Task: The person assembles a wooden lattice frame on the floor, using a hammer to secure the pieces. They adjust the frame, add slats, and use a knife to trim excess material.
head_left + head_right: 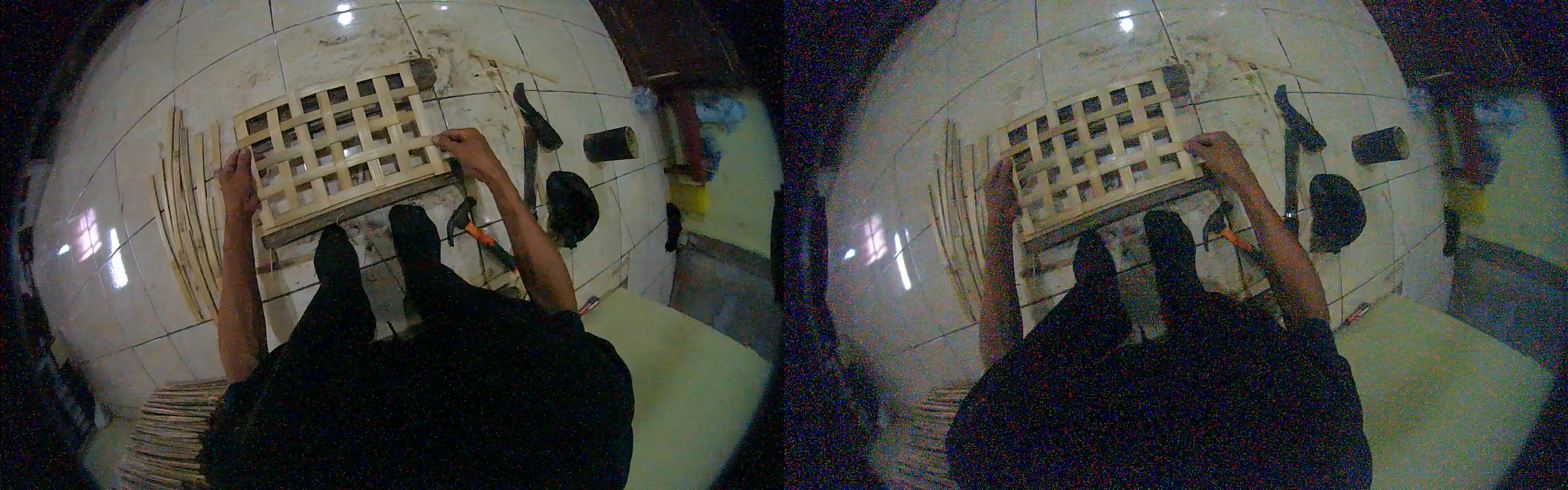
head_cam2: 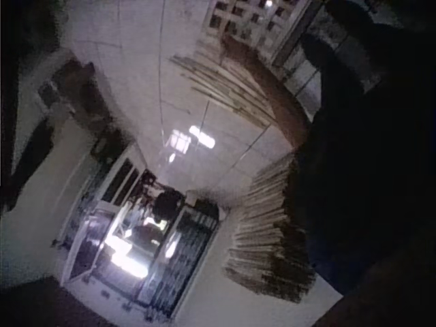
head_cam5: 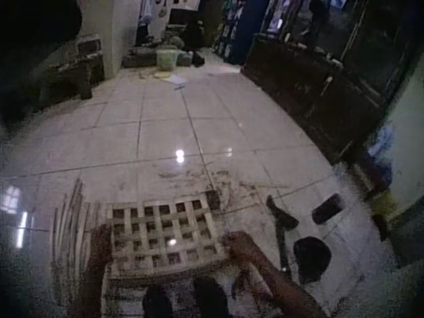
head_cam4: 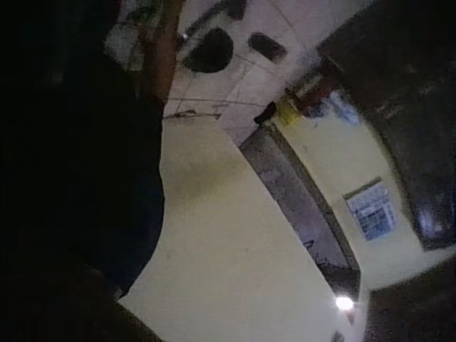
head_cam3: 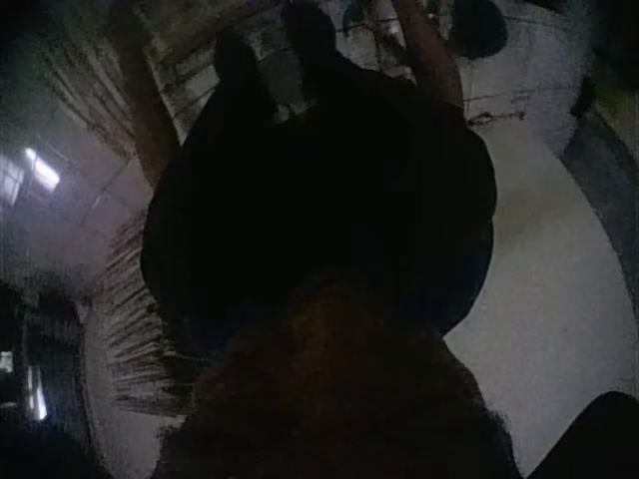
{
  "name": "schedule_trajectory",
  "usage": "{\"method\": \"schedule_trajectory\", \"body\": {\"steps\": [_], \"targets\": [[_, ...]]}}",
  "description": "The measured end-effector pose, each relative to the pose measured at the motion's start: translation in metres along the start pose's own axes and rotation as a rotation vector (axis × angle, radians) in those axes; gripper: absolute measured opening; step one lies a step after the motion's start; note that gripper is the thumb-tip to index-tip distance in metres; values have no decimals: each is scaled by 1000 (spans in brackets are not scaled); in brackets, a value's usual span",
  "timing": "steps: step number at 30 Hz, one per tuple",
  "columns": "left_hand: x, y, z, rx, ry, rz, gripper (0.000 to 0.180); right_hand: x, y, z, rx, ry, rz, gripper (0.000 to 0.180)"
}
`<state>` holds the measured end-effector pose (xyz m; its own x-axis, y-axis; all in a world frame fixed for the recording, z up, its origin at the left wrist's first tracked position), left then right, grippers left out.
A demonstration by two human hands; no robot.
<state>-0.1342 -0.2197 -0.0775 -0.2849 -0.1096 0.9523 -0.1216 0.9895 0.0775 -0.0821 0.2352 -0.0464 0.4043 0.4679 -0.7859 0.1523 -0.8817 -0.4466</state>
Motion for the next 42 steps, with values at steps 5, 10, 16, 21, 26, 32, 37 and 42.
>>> {"method": "schedule_trajectory", "body": {"steps": [5, 10, 16, 21, 26, 32, 37, 42], "targets": [[18, 0, -12, 52, 224, 284, 29, 4, 8, 2, -19, -40, 51, 40], [3, -6, -4, 22, 1, 159, 32, 5, 8, 3, -10, -51, 11, 38], [-4, -8, 4, 86, -15, 164, 39, 13, 8, 8, -8, -31, -49, 35], [36, -12, -16, 314, 245, 746, 43, -25, -1, -20, 129, -232, -207, 38], [56, 77, -58, 182, 781, 1130, 48, -58, 21, -70, 93, -694, -602, 42], [47, 182, -82, -189, 883, 1278, 52, -56, 41, -77, 49, -749, -641, 40], [25, 183, -68, -159, 827, 1327, 51, -51, 43, -77, 52, -763, -621, 40], [24, 185, -66, -145, 800, 1370, 50, -49, 47, -76, 71, -726, -671, 33]]}}
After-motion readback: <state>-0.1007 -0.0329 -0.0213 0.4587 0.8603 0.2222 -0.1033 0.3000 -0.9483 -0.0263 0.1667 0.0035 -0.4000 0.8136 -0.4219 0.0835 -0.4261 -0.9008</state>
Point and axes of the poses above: each hand's wrist, its own z-axis towards the middle knuckle, its own y-axis out of the palm, x = y × z, the point moved 8 cm from there along z, towards the middle knuckle, and after that the axes turned 7 degrees about z, right-handed, at the moved point
